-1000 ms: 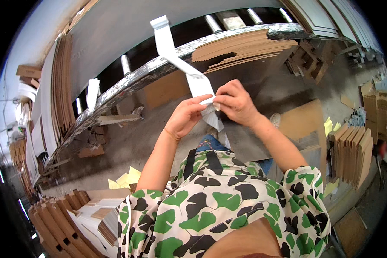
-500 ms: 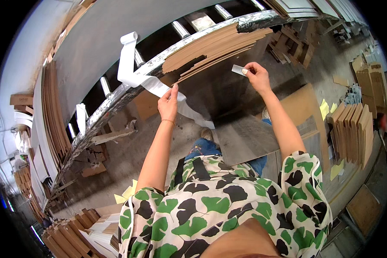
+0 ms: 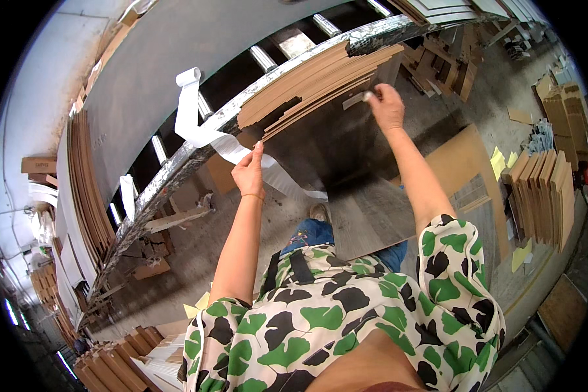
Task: The person peels small white numbered labels from a sheet one by one and applies them to the end grain of stacked wooden boards, then unrolls a long strip of white tape and applies it along the side of a wooden panel.
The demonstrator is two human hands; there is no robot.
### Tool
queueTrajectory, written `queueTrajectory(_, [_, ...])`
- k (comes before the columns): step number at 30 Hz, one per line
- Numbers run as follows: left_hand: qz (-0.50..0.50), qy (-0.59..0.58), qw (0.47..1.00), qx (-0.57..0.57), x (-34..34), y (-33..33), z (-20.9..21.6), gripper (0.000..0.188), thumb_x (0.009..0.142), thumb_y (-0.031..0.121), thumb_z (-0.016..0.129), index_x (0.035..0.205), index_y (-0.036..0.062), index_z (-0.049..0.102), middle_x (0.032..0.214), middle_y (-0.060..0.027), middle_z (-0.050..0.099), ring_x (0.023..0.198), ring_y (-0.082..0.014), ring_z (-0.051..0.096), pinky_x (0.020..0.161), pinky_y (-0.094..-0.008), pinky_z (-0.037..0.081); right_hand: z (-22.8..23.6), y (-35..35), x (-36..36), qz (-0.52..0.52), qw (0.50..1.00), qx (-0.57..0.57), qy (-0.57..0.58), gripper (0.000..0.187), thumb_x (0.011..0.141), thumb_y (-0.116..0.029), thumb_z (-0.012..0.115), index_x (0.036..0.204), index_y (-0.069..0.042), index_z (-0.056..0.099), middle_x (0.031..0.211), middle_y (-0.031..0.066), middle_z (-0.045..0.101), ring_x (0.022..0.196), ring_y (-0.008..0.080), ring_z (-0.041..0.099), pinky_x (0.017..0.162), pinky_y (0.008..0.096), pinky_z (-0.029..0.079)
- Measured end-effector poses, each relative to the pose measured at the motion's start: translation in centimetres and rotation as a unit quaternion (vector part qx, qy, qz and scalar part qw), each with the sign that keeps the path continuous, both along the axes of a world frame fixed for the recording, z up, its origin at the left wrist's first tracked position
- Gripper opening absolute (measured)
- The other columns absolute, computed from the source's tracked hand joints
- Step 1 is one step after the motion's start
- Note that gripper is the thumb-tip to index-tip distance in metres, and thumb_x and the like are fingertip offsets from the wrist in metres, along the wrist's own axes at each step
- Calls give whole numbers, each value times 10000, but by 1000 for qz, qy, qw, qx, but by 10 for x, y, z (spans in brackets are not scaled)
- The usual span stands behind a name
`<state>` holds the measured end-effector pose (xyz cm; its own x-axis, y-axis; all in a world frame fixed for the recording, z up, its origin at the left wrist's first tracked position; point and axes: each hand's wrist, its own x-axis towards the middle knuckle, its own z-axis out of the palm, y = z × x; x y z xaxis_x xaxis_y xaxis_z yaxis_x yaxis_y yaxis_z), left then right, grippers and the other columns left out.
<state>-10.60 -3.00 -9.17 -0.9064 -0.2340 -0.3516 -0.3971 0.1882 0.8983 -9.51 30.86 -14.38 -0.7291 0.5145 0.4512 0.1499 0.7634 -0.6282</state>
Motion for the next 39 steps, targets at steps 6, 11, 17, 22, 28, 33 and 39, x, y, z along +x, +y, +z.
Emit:
queueTrajectory(6, [-40,-22,996,73,8,-12,-14,563,723,390,761,1135,29,636,1077,-66,630,1027,-172,531,915,-361,360,49,-6,15,116,988,89,49,233,743,-64,634,971,-86,589,977,74,602,967,295,523,856,398,432])
queueTrajectory(11, [-113,-68,983,126,16,-18,6,681,703,285,766,1255,-26,516,1196,-121,573,1125,-202,495,962,-347,331,73,-31,44,276,940,202,-3,315,690,-91,664,1000,-106,607,1009,67,608,1005,281,523,978,416,372])
queueTrajectory(17, [-169,48,984,3,36,-72,19,510,734,166,758,1166,-46,589,1055,-116,647,908,-161,623,813,-274,485,144,-40,85,342,813,100,-460,261,627,-179,752,848,-53,691,726,104,648,885,271,607,873,346,452])
queueTrajectory(22, [-188,14,942,276,43,-57,80,546,746,-73,654,1266,-53,490,1163,-113,582,998,-150,579,869,-254,453,146,-94,84,518,791,-153,-288,632,661,-324,790,1177,-30,577,1048,148,626,1069,243,561,865,370,470])
queueTrajectory(28, [-138,20,927,347,48,-37,103,503,813,-6,626,1297,13,489,1091,-59,614,961,-127,580,847,-245,451,81,-191,72,465,699,-469,-274,348,833,-245,674,1100,-30,617,921,68,635,853,114,568,754,265,466])
queueTrajectory(33, [-273,-25,931,241,61,-51,82,407,854,49,609,1256,36,545,1125,-36,608,980,-89,553,876,-226,426,90,-190,71,441,726,-433,-302,212,832,-211,669,919,-19,659,741,20,624,712,72,543,669,238,450])
queueTrajectory(39, [-272,-25,926,259,60,-45,81,418,831,-6,590,1246,16,545,1120,-38,607,982,-95,553,881,-238,434,120,-189,72,406,901,-151,5,251,707,-79,689,955,-76,652,962,65,560,935,235,518,776,338,461])
